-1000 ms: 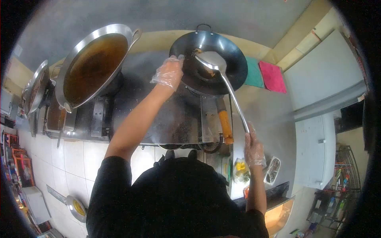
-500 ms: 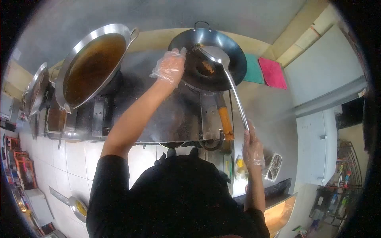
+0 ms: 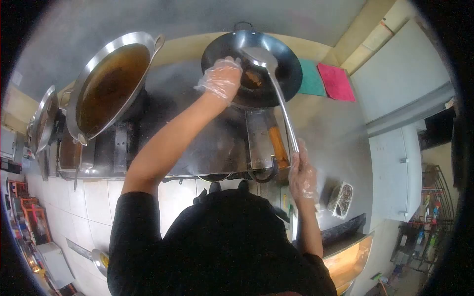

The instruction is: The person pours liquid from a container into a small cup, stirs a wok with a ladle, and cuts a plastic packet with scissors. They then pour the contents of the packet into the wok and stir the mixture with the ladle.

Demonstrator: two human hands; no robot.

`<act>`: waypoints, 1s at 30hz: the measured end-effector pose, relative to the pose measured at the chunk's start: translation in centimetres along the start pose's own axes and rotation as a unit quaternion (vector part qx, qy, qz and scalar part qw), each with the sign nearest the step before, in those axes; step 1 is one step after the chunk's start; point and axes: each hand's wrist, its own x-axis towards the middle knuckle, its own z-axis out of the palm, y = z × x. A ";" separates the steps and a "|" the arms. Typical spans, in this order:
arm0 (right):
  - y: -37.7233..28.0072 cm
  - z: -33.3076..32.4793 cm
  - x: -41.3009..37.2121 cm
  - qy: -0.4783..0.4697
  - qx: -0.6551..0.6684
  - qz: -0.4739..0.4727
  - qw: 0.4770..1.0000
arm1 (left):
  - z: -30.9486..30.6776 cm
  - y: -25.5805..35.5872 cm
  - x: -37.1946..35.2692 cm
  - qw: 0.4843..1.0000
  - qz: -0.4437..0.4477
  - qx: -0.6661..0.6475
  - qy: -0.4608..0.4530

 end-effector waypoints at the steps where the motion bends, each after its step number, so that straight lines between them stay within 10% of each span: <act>1: -0.2 0.1 0.0 0.000 -0.025 -0.008 1.000 | -0.1 0.5 -0.1 1.000 -0.003 -0.003 -0.022; 30: 2.2 -3.1 -2.4 0.026 -0.005 -0.044 0.999 | -0.3 -3.6 -1.4 0.989 0.013 -0.055 0.140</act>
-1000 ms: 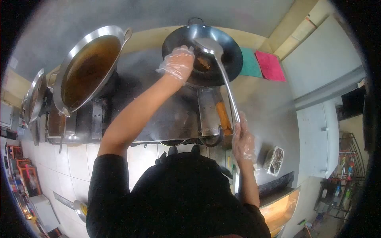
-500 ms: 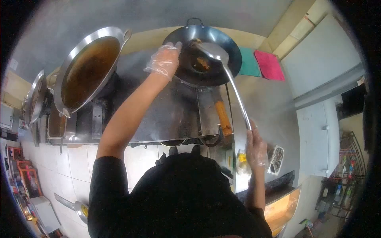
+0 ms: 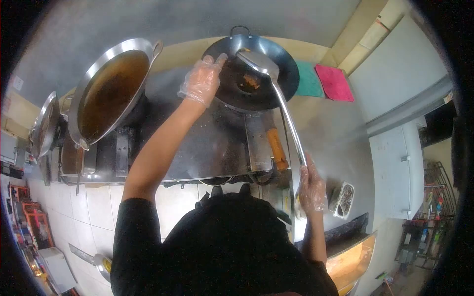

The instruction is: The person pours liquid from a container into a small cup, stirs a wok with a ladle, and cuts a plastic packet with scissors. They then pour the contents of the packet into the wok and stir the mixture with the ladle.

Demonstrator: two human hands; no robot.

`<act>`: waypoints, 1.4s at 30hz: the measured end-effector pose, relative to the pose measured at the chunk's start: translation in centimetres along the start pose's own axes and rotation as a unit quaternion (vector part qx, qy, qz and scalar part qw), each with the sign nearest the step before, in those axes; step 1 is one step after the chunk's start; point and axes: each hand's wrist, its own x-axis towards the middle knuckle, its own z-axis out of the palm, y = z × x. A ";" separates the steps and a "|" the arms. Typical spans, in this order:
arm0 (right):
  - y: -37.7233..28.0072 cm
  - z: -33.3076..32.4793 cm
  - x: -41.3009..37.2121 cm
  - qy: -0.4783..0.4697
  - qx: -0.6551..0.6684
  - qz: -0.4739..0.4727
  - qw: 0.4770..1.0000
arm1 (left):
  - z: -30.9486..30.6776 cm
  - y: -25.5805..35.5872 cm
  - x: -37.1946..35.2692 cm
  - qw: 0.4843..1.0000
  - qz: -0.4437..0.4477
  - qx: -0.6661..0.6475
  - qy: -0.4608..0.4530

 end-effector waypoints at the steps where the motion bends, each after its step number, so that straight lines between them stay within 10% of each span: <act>1: -0.2 0.0 0.0 0.003 -0.002 -0.002 1.000 | -0.2 0.1 -0.1 1.000 0.017 -0.002 -0.005; 33: 3.2 1.4 3.6 -0.064 0.104 0.056 0.991 | 2.6 -0.2 0.2 0.994 0.027 -0.104 -0.009; 42: 1.8 -2.0 2.0 0.028 -0.018 0.068 0.997 | -0.5 -1.4 1.2 0.844 -0.274 -0.388 -0.250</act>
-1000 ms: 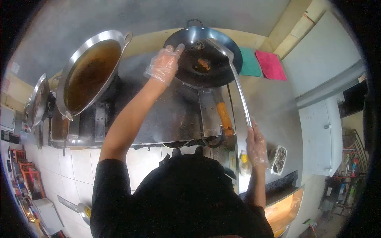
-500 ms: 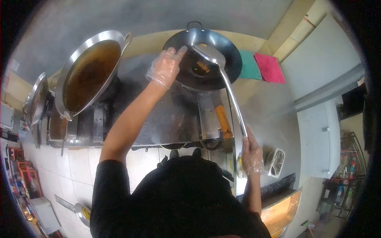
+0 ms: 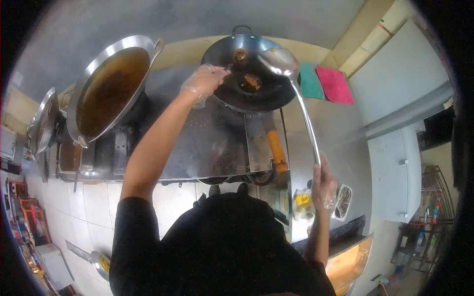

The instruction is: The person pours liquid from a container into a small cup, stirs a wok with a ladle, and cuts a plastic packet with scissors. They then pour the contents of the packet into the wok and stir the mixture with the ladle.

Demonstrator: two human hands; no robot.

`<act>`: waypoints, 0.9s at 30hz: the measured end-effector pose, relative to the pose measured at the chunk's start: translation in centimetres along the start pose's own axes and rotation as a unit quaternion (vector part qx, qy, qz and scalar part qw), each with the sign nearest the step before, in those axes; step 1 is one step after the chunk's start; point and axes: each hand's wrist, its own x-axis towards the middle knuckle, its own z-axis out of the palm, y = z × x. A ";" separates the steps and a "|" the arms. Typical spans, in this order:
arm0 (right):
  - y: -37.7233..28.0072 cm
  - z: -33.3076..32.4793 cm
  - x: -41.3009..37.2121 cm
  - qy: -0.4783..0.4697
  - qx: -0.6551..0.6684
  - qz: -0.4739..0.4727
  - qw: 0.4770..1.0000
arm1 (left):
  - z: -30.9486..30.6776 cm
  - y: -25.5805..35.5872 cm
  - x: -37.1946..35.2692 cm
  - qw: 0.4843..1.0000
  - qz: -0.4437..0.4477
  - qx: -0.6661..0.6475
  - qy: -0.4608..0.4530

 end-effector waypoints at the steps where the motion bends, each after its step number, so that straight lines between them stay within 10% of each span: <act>1: 0.4 0.0 0.0 0.031 -0.017 -0.044 0.998 | -0.1 0.0 0.1 1.000 -0.011 -0.018 -0.017; 27: -0.8 -6.8 6.7 0.139 -0.317 -0.342 0.874 | -3.6 0.7 2.2 0.942 0.167 0.257 -0.136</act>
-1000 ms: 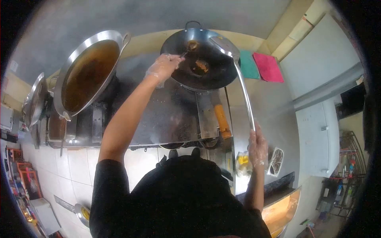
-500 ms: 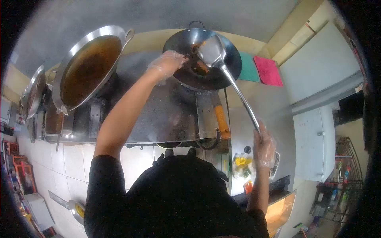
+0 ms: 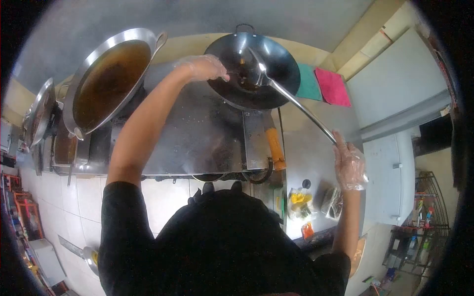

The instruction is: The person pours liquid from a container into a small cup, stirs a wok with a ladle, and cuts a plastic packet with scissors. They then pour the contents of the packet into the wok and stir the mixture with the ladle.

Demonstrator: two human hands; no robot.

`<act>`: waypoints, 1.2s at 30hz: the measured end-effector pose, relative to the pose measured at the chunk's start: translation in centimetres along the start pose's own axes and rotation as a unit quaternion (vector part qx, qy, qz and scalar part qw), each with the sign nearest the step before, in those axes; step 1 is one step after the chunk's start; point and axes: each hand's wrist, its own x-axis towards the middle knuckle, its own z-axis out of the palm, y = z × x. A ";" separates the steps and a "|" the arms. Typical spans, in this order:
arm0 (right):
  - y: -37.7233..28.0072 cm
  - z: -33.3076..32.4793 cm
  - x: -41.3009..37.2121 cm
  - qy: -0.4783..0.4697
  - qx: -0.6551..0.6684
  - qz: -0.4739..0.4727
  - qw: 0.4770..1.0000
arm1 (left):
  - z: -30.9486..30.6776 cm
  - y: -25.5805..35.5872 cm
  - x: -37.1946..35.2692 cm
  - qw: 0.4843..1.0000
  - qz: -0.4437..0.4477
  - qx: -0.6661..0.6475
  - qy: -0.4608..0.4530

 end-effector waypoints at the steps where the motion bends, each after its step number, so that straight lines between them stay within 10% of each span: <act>1: -0.5 -0.4 0.3 -0.030 -0.027 0.008 0.999 | -0.2 0.1 0.0 0.997 -0.048 -0.059 -0.030; 15: -1.1 1.5 1.3 -0.083 -0.001 0.099 0.992 | -1.0 0.0 1.4 0.966 -0.226 -0.105 -0.075; 17: -0.5 2.3 1.0 -0.084 0.038 0.108 0.990 | 1.0 -6.0 4.0 0.978 0.081 0.190 -0.024; 24: -1.1 2.1 1.4 -0.008 0.119 0.057 0.991 | 1.2 -2.1 3.4 0.945 0.053 0.320 -0.041; 26: -1.2 1.2 1.8 -0.016 0.128 0.068 0.989 | 0.9 -1.4 2.2 0.990 -0.055 0.131 0.026; 36: 3.3 -2.0 5.0 -0.042 0.039 -0.069 0.996 | -2.8 -2.0 1.5 0.994 0.036 0.098 -0.026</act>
